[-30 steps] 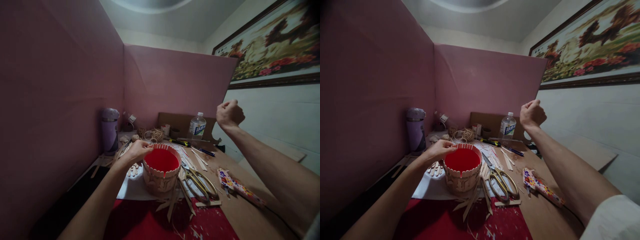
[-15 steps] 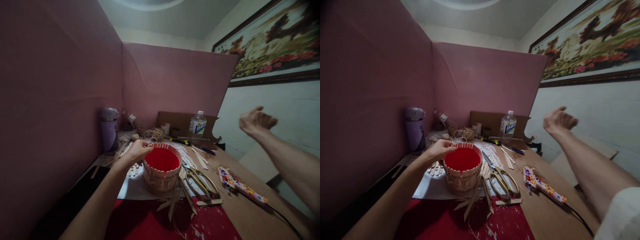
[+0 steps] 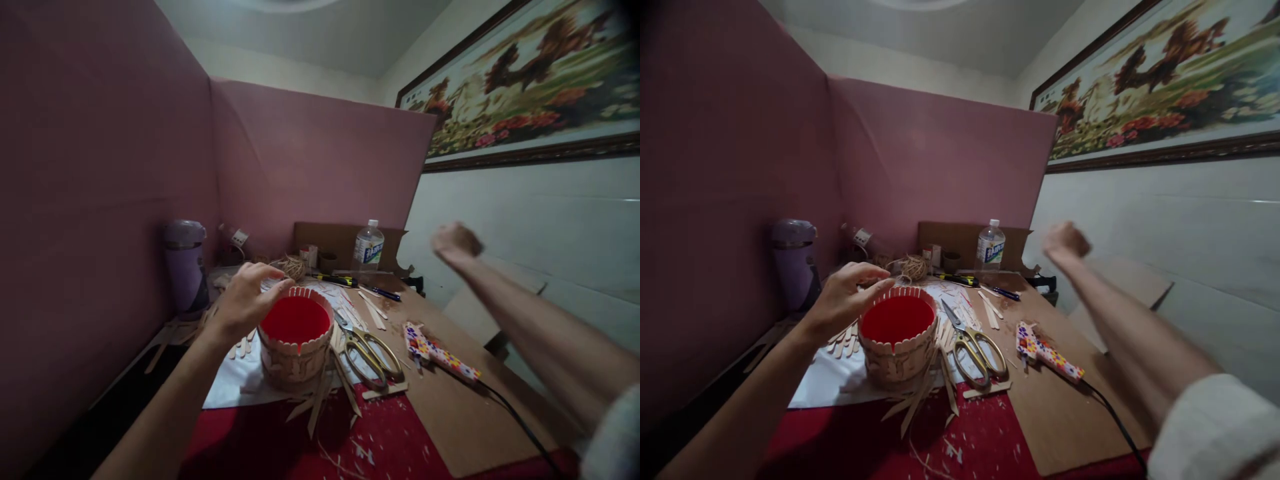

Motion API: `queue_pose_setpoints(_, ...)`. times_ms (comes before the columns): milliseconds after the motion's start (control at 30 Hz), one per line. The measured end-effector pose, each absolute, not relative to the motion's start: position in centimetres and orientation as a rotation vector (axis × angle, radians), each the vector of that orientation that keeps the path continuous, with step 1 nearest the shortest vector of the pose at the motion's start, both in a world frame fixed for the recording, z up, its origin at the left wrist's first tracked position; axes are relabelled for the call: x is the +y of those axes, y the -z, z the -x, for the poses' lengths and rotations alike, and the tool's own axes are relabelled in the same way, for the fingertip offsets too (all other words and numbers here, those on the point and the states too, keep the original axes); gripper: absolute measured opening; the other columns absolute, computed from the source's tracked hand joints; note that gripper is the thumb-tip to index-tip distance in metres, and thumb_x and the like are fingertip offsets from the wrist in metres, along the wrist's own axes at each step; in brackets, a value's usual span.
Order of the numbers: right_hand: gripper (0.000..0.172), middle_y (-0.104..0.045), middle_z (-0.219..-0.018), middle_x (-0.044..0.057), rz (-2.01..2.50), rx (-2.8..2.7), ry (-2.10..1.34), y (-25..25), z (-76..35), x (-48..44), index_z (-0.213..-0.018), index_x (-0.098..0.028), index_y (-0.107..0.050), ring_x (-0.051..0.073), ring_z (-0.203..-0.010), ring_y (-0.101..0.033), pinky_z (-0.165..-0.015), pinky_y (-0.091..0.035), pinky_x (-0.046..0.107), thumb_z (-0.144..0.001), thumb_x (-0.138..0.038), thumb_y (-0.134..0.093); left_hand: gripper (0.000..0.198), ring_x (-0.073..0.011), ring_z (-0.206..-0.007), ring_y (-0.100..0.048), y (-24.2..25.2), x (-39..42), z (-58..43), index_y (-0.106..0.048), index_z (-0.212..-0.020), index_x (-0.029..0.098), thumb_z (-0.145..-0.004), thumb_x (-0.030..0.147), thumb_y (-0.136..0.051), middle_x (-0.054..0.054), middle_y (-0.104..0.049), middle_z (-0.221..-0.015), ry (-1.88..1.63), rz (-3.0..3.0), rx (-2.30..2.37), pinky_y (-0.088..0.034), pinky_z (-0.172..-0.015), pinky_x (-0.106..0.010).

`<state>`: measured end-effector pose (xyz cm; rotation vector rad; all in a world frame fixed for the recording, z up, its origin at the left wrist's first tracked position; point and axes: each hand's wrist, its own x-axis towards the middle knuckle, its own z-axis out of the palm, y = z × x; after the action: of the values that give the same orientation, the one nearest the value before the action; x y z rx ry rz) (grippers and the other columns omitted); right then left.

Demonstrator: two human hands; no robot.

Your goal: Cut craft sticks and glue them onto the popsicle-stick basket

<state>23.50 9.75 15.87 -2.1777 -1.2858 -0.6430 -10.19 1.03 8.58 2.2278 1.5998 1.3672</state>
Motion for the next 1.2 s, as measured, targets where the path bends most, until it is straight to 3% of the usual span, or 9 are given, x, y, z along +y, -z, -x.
queue_pose_setpoints(100,0.026,-0.066,-0.092,0.012,2.050,-1.545,0.425,-13.3,-19.0,11.5,-0.096,-0.015,-0.065,0.022,-0.085,-0.062,-0.067,-0.046,0.032,-0.087,-0.030,-0.045,0.027,-0.0156,-0.072,-0.055,-9.8,-0.7,8.1,-0.067,-0.078,0.019,-0.075,0.042,-0.055,-0.004,-0.065,-0.078,-1.000,-2.364,1.385,-0.040,-0.064,-0.025)
queue_pose_setpoints(233,0.023,-0.069,-0.093,0.004,1.726,-1.927,0.201,-9.5,-13.2,11.9,-0.094,-0.027,-0.068,0.022,-0.088,-0.062,-0.069,-0.042,0.029,-0.080,-0.029,-0.050,0.020,-0.0117,-0.050,-0.042,-9.7,-2.5,5.5,-0.060,-0.061,0.018,-0.069,0.036,-0.057,-0.001,-0.055,-0.055,-0.305,-2.505,1.449,-0.028,-0.050,-0.025)
queue_pose_setpoints(300,0.042,-0.069,-0.096,0.000,1.596,-2.042,0.069,-7.8,-12.0,11.3,-0.107,-0.035,-0.063,0.020,-0.085,-0.063,-0.067,-0.042,0.027,-0.069,-0.016,-0.059,0.018,-0.0119,-0.049,-0.039,-9.4,-3.0,4.9,-0.057,-0.058,0.019,-0.070,0.032,-0.053,-0.002,-0.053,-0.055,-0.170,-2.576,1.496,-0.024,-0.049,-0.026)
queue_pose_setpoints(400,0.054,-0.068,-0.100,0.002,1.441,-2.055,-0.075,-5.3,-11.8,10.1,-0.122,-0.033,-0.053,0.021,-0.085,-0.062,-0.068,-0.042,0.028,-0.071,-0.013,-0.055,0.010,-0.0139,-0.055,-0.044,-9.5,-2.6,5.1,-0.059,-0.065,0.019,-0.069,0.025,-0.051,-0.003,-0.058,-0.063,-0.242,-2.589,1.562,-0.024,-0.051,-0.026)
queue_pose_setpoints(500,0.029,-0.068,-0.095,0.004,1.301,-1.991,-0.225,-2.9,-12.2,9.1,-0.105,-0.023,-0.064,0.019,-0.085,-0.061,-0.071,-0.043,0.027,-0.084,-0.024,-0.043,0.006,-0.0138,-0.059,-0.047,-10.1,-0.9,6.2,-0.059,-0.067,0.018,-0.063,0.019,-0.055,-0.002,-0.058,-0.065,-0.390,-2.518,1.557,-0.028,-0.053,-0.024)
queue_pose_setpoints(600,0.035,-0.068,-0.081,0.004,1.177,-1.936,-0.372,-1.0,-12.3,8.3,-0.090,-0.020,-0.066,0.018,-0.076,-0.061,-0.066,-0.045,0.027,-0.090,-0.034,-0.034,0.011,-0.0148,-0.067,-0.051,-10.9,1.4,7.5,-0.060,-0.072,0.017,-0.062,0.020,-0.057,0.000,-0.059,-0.071,-0.517,-2.371,1.366,-0.034,-0.056,-0.022)
queue_pose_setpoints(800,0.046,-0.065,-0.081,0.004,0.963,-1.852,-0.578,0.2,-11.9,7.6,-0.087,-0.019,-0.061,0.018,-0.078,-0.060,-0.067,-0.047,0.028,-0.093,-0.043,-0.022,0.032,-0.0180,-0.080,-0.058,-11.1,5.3,9.3,-0.061,-0.093,0.015,-0.062,0.022,-0.060,-0.002,-0.062,-0.081,-0.583,-2.025,1.157,-0.044,-0.071,-0.027)
queue_pose_setpoints(1000,0.042,-0.065,-0.081,0.004,0.936,-1.823,-0.677,1.1,-12.2,8.1,-0.086,-0.021,-0.061,0.021,-0.083,-0.059,-0.073,-0.047,0.033,-0.091,-0.047,-0.028,0.025,-0.0216,-0.108,-0.047,-9.4,8.2,11.5,-0.064,-0.081,0.018,-0.059,0.011,-0.057,-0.005,-0.056,-0.109,-0.679,-2.470,1.245,-0.035,-0.094,-0.038)
queue_pose_setpoints(1200,0.028,-0.062,-0.108,0.008,0.959,-1.812,-0.672,1.7,-11.9,8.0,-0.109,-0.021,-0.055,0.022,-0.101,-0.056,-0.087,-0.043,0.037,-0.088,-0.033,-0.042,0.043,-0.0214,-0.117,-0.041,-8.0,8.0,12.1,-0.064,-0.091,0.018,-0.058,0.001,-0.042,-0.008,-0.052,-0.119,-0.772,-2.541,1.448,-0.032,-0.099,-0.039)
